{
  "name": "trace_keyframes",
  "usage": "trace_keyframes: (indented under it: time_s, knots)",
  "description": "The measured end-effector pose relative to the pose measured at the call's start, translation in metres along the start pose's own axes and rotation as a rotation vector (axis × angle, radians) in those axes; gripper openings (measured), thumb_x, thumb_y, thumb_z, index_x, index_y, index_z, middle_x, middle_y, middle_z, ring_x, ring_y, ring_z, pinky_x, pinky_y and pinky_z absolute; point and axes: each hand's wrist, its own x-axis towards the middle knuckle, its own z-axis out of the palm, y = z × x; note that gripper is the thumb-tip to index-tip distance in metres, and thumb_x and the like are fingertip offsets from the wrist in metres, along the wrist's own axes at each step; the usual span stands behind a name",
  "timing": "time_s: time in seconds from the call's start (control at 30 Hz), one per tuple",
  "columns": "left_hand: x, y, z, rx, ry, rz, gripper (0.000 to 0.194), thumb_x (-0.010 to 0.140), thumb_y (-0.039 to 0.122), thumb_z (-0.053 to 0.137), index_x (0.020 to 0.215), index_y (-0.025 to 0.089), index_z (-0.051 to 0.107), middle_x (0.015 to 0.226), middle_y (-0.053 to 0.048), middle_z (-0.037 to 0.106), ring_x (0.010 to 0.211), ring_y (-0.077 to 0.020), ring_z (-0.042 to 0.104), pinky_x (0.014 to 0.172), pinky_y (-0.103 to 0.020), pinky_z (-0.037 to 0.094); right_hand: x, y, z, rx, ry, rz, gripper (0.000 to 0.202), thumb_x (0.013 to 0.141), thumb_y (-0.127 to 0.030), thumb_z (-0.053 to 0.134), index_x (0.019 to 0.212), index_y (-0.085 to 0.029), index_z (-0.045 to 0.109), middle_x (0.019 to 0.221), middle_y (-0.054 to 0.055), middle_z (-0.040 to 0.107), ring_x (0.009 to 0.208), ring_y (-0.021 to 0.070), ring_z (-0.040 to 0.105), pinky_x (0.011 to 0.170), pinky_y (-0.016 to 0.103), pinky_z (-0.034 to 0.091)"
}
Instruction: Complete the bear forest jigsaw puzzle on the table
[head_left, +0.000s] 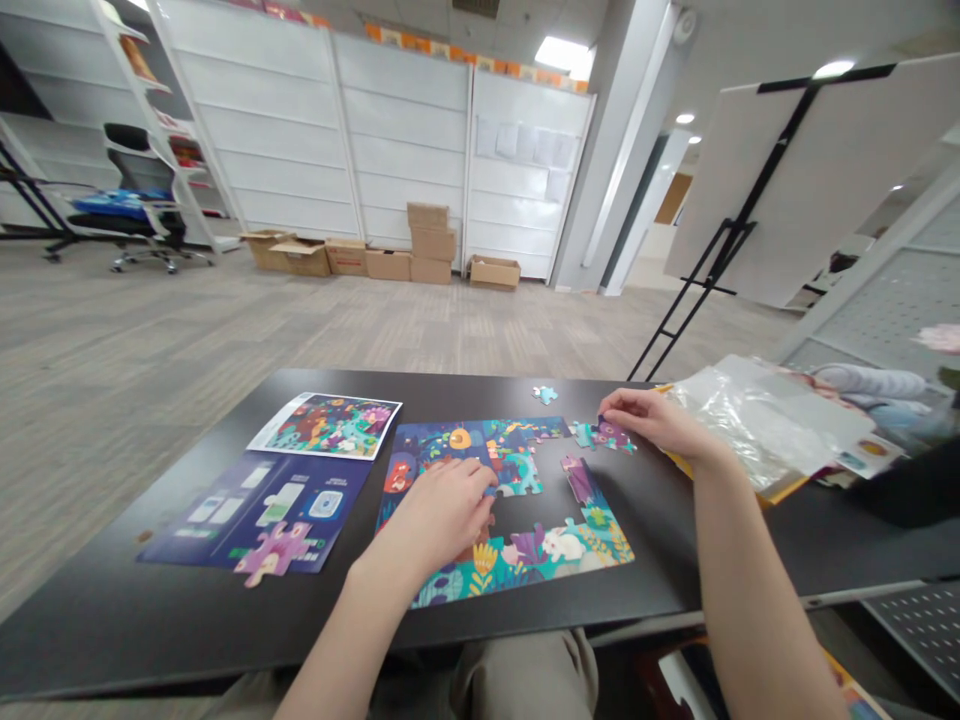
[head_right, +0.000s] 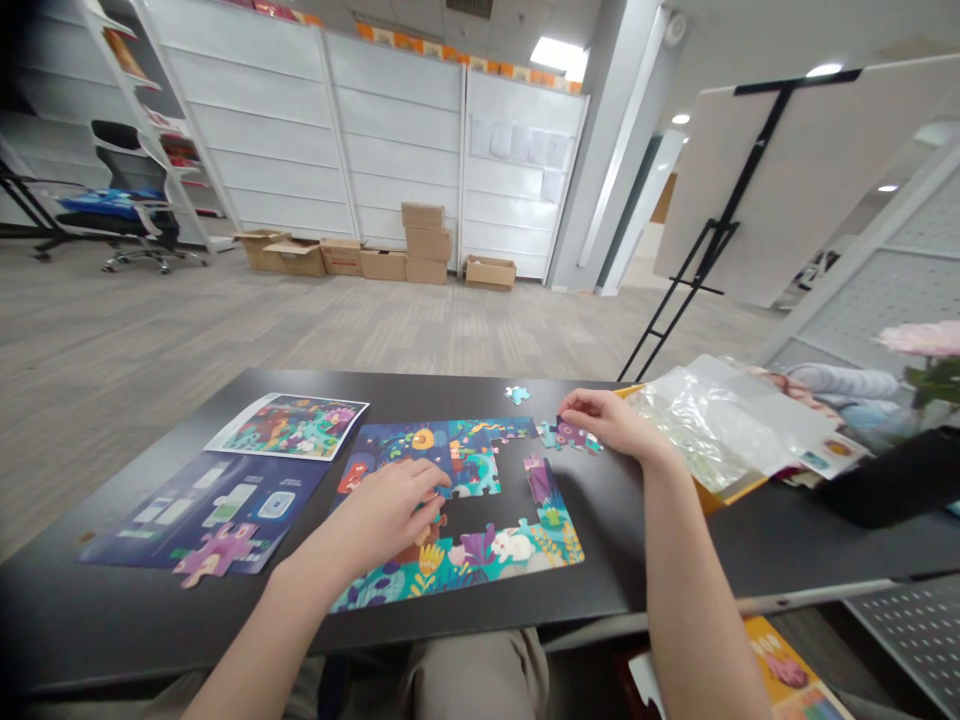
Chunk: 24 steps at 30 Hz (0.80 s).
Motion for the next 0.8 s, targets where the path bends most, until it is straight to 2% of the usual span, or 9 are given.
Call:
trace_keyframes:
  time_s: [0.03, 0.17, 0.3, 0.4, 0.57, 0.7, 0.8]
  knots:
    - [0.0, 0.0, -0.001, -0.004, -0.002, -0.003, 0.018, 0.096, 0.019, 0.049, 0.104, 0.019, 0.066, 0.107, -0.008, 0.07, 0.104, -0.0273, 0.066, 0.093, -0.041, 0.05, -0.003, 0.005, -0.006, -0.052, -0.026, 0.035, 0.045, 0.081, -0.062, 0.068, 0.088, -0.018, 0.069, 0.081, 0.006, 0.069, 0.072, 0.0187, 0.06, 0.066, 0.029, 0.047]
    - [0.0, -0.004, -0.003, -0.012, -0.008, -0.007, 0.019, 0.096, 0.019, 0.049, 0.105, 0.019, 0.066, 0.106, -0.008, 0.07, 0.104, -0.0265, 0.067, 0.092, -0.039, 0.05, -0.006, 0.025, -0.014, -0.238, -0.291, 0.203, 0.039, 0.073, -0.058, 0.072, 0.076, -0.019, 0.074, 0.071, 0.004, 0.07, 0.066, 0.0188, 0.059, 0.061, 0.029, 0.044]
    - [-0.001, -0.006, -0.003, -0.006, -0.014, -0.024, 0.02, 0.097, 0.02, 0.048, 0.107, 0.02, 0.066, 0.108, -0.008, 0.07, 0.103, -0.0265, 0.067, 0.09, -0.039, 0.05, 0.0, 0.041, -0.008, -0.31, -0.328, 0.331, 0.03, 0.065, -0.048, 0.076, 0.07, -0.019, 0.075, 0.068, 0.004, 0.071, 0.063, 0.0194, 0.061, 0.059, 0.028, 0.044]
    - [-0.001, -0.006, -0.004, -0.01, -0.016, -0.026, 0.02, 0.097, 0.021, 0.049, 0.108, 0.02, 0.066, 0.11, -0.008, 0.07, 0.104, -0.0267, 0.067, 0.091, -0.039, 0.049, 0.003, 0.049, -0.007, -0.34, -0.293, 0.346, 0.024, 0.065, -0.043, 0.075, 0.072, -0.02, 0.076, 0.07, 0.003, 0.074, 0.067, 0.0213, 0.066, 0.063, 0.029, 0.048]
    - [-0.002, -0.008, -0.003, -0.016, -0.002, -0.023, 0.021, 0.097, 0.02, 0.047, 0.107, 0.02, 0.066, 0.107, -0.007, 0.071, 0.101, -0.0262, 0.067, 0.088, -0.039, 0.049, 0.009, 0.055, -0.007, -0.47, -0.097, 0.304, 0.023, 0.07, -0.043, 0.075, 0.078, -0.022, 0.075, 0.078, 0.004, 0.077, 0.074, 0.0239, 0.071, 0.066, 0.03, 0.05]
    - [-0.006, -0.017, -0.004, -0.058, 0.04, -0.025, 0.021, 0.098, 0.022, 0.046, 0.104, 0.021, 0.066, 0.106, -0.006, 0.071, 0.1, -0.024, 0.068, 0.088, -0.036, 0.049, 0.021, 0.051, 0.009, -0.62, 0.029, 0.261, 0.031, 0.077, -0.049, 0.071, 0.086, -0.02, 0.076, 0.088, 0.008, 0.077, 0.08, 0.0251, 0.072, 0.07, 0.03, 0.051]
    - [-0.015, -0.033, -0.009, -0.085, 0.089, -0.047, 0.024, 0.098, 0.027, 0.045, 0.105, 0.023, 0.067, 0.109, -0.006, 0.072, 0.102, -0.0233, 0.068, 0.09, -0.035, 0.05, 0.029, 0.048, 0.025, -0.724, 0.04, 0.22, 0.037, 0.08, -0.052, 0.068, 0.093, -0.018, 0.076, 0.097, 0.012, 0.076, 0.088, 0.0275, 0.071, 0.074, 0.031, 0.052]
